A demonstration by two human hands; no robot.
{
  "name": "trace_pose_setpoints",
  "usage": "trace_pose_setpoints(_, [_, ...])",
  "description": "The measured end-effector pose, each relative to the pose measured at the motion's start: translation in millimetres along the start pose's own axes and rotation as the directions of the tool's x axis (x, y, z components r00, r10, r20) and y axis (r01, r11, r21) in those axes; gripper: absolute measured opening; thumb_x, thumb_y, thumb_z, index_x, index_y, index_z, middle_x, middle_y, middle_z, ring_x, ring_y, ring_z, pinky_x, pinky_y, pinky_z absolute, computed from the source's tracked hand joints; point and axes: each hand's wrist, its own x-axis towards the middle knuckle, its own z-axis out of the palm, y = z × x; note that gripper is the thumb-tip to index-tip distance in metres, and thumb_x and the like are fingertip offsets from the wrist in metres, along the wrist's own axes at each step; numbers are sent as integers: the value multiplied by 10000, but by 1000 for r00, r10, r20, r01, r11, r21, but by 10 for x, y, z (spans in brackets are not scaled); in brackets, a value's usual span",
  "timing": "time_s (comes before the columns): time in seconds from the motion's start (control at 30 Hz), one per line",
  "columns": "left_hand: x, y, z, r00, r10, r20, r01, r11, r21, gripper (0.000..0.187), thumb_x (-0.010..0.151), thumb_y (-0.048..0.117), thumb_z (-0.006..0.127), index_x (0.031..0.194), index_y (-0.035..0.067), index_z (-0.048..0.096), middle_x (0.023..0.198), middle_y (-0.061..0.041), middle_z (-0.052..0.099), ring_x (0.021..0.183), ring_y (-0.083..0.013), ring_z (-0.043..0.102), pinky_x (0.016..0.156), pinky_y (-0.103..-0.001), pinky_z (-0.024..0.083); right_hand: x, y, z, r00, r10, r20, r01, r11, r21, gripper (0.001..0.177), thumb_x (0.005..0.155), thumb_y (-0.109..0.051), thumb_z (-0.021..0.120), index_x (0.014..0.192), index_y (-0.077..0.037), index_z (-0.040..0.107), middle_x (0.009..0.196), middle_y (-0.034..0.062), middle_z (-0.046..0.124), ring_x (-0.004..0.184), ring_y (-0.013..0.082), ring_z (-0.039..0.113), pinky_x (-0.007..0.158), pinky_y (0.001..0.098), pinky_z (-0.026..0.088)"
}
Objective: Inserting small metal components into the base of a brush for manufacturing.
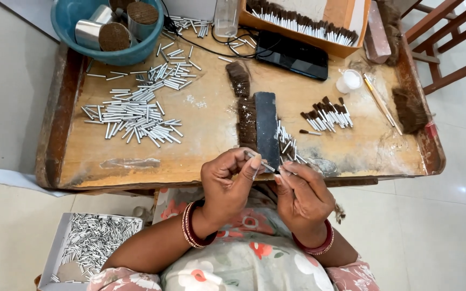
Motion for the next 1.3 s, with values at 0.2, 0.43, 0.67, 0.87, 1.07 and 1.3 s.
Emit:
trace_pose_setpoints(0.2, [-20,144,36,998,-1,-67,-2,999,-38,123,1030,85,659,1007,-35,672,960,-37,724,860,-53,640,782,-216,533,21,40,-84,984,158,77,-164,983,87,218,808,-77,847,969,25,742,1103,154,689,890,201,705,712,262,554])
trace_pose_setpoints(0.43, [-96,278,116,956,206,207,-240,958,155,136,1042,101,665,1070,-32,678,1190,-192,724,1156,-247,713,1001,-327,555,-185,228,-141,993,90,77,-113,912,393,208,977,-184,768,1006,16,716,1104,166,746,1000,211,750,920,321,593])
trace_pose_setpoints(0.67, [-128,238,103,984,73,162,-93,989,116,154,1086,126,590,1085,-21,635,1084,-159,759,1084,-215,753,949,-323,594,-219,275,-144,988,115,102,-148,895,421,179,936,-172,770,969,-5,716,1029,198,753,868,211,759,785,287,609])
trace_pose_setpoints(0.87, [-199,202,112,990,11,141,-15,999,31,171,1101,143,564,1059,-20,596,1071,-145,752,1008,-153,709,924,-300,582,-233,251,-174,992,65,110,-107,893,437,183,941,-170,778,951,-14,683,1020,188,755,894,218,766,794,302,617])
trace_pose_setpoints(1.07, [-247,127,136,985,-91,147,118,976,-186,169,1097,137,583,1132,-27,599,1189,-168,727,1070,-138,664,986,-310,545,-252,238,-168,995,64,79,-93,891,445,177,934,-148,774,943,-1,675,1049,208,746,950,249,767,837,333,622])
trace_pose_setpoints(1.3, [-128,130,110,979,-47,201,61,996,-66,116,988,63,694,1034,-42,712,1382,-245,657,1339,-271,609,1138,-395,458,-122,279,-188,983,-140,120,95,942,321,82,920,-87,756,902,-37,692,939,137,765,740,201,735,656,292,564])
